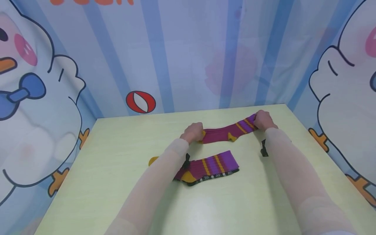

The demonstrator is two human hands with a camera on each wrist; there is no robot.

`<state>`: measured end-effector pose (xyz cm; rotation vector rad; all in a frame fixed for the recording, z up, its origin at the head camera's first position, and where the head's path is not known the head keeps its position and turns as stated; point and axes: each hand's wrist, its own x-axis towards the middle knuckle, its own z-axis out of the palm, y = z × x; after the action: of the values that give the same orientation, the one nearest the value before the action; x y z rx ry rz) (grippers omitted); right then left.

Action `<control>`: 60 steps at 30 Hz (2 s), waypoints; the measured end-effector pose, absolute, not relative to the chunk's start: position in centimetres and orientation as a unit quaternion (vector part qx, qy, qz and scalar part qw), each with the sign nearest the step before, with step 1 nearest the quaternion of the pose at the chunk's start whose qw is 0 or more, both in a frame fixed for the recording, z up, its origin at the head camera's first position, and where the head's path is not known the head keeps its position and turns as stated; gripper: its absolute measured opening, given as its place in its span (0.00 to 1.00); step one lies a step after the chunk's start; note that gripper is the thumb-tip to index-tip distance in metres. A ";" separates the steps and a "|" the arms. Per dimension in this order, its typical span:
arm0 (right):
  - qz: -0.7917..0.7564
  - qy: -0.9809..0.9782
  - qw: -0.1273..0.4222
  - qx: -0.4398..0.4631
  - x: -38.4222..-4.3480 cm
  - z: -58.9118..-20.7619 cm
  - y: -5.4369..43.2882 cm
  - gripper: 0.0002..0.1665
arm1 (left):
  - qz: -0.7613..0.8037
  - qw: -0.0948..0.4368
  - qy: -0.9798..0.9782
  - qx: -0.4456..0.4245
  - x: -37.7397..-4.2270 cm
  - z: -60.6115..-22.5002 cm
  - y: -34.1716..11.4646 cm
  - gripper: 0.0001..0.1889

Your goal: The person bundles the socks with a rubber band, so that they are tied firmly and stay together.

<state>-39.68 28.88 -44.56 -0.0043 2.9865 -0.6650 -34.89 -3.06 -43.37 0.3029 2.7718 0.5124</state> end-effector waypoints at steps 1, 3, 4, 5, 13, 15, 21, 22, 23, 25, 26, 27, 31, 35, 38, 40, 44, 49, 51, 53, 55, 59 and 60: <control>-0.218 0.975 0.039 -0.001 -39.7 -44.6 28.9 0.17 | 0.179 0.150 0.966 0.109 -34.9 -43.4 -3.1 0.07; -0.218 0.975 0.039 -0.003 -39.6 -44.8 29.0 0.17 | 0.182 0.143 0.966 0.116 -34.8 -43.5 -3.2 0.08; -0.218 0.975 0.038 -0.004 -39.6 -44.8 29.0 0.17 | 0.183 0.140 0.966 0.117 -34.8 -43.6 -3.3 0.09; -0.217 0.976 0.038 -0.006 -39.6 -44.8 29.1 0.17 | 0.185 0.137 0.966 0.119 -34.8 -43.6 -3.4 0.10; -0.210 0.976 0.051 -0.038 -39.3 -44.2 30.0 0.19 | 0.210 0.125 0.963 0.114 -35.0 -43.7 -4.1 0.16; -0.214 0.974 0.059 -0.044 -39.2 -44.1 30.2 0.20 | 0.217 0.120 0.962 0.114 -34.8 -43.6 -4.3 0.15; -0.266 0.961 0.070 -0.035 -38.5 -44.2 30.7 0.26 | 0.258 0.109 0.952 0.120 -34.2 -43.2 -5.0 0.05; -0.275 0.958 0.069 -0.035 -38.4 -44.2 30.8 0.26 | 0.266 0.106 0.951 0.121 -34.1 -43.2 -5.2 0.08; -0.283 0.956 0.067 -0.034 -38.3 -44.2 30.8 0.26 | 0.273 0.105 0.948 0.122 -34.1 -43.2 -5.3 0.10; -0.294 0.953 0.060 -0.036 -38.1 -44.3 30.7 0.27 | 0.286 0.103 0.944 0.125 -34.1 -43.3 -5.7 0.13; -0.300 0.951 0.057 -0.036 -38.1 -44.3 30.7 0.27 | 0.289 0.101 0.944 0.126 -34.2 -43.4 -5.9 0.14; -0.304 0.950 0.054 -0.039 -38.0 -44.2 30.6 0.27 | 0.292 0.098 0.943 0.128 -34.2 -43.5 -6.0 0.15; -0.335 0.940 0.053 -0.045 -37.7 -43.8 30.1 0.29 | 0.308 0.090 0.937 0.136 -34.4 -43.6 -6.5 0.17; -0.375 0.924 0.062 -0.053 -37.0 -43.1 29.9 0.30 | 0.323 0.088 0.932 0.138 -34.5 -43.6 -7.0 0.22; -0.404 0.910 0.071 -0.060 -36.7 -42.7 30.0 0.30 | 0.334 0.086 0.929 0.133 -34.5 -43.5 -7.4 0.26; -0.420 0.902 0.076 -0.064 -36.5 -42.6 30.0 0.31 | 0.346 0.084 0.926 0.125 -34.5 -43.5 -7.9 0.28; -0.446 0.889 0.083 -0.066 -36.0 -42.5 29.8 0.31 | 0.373 0.083 0.918 0.108 -34.3 -43.2 -8.7 0.29; -0.474 0.874 0.094 -0.055 -35.4 -42.5 28.9 0.32 | 0.405 0.089 0.904 0.102 -34.1 -42.9 -9.2 0.30; -0.484 0.868 0.101 -0.053 -35.1 -42.6 28.4 0.33 | 0.424 0.091 0.895 0.102 -34.1 -42.9 -9.3 0.31; -0.494 0.861 0.109 -0.052 -35.0 -42.6 28.0 0.32 | 0.443 0.091 0.886 0.099 -34.0 -42.8 -9.4 0.31; -0.499 0.857 0.114 -0.054 -34.8 -42.6 27.7 0.32 | 0.459 0.088 0.879 0.096 -33.9 -42.7 -9.6 0.31; -0.511 0.850 0.113 -0.063 -34.4 -42.5 27.5 0.30 | 0.481 0.072 0.869 0.092 -33.7 -42.4 -10.0 0.31; -0.511 0.850 0.112 -0.066 -34.3 -42.4 27.4 0.31 | 0.485 0.069 0.867 0.092 -33.6 -42.4 -10.2 0.30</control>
<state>-34.29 27.39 -42.39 -0.1925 2.4947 -1.5005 -33.62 -10.22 -42.39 0.2762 2.6118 1.4591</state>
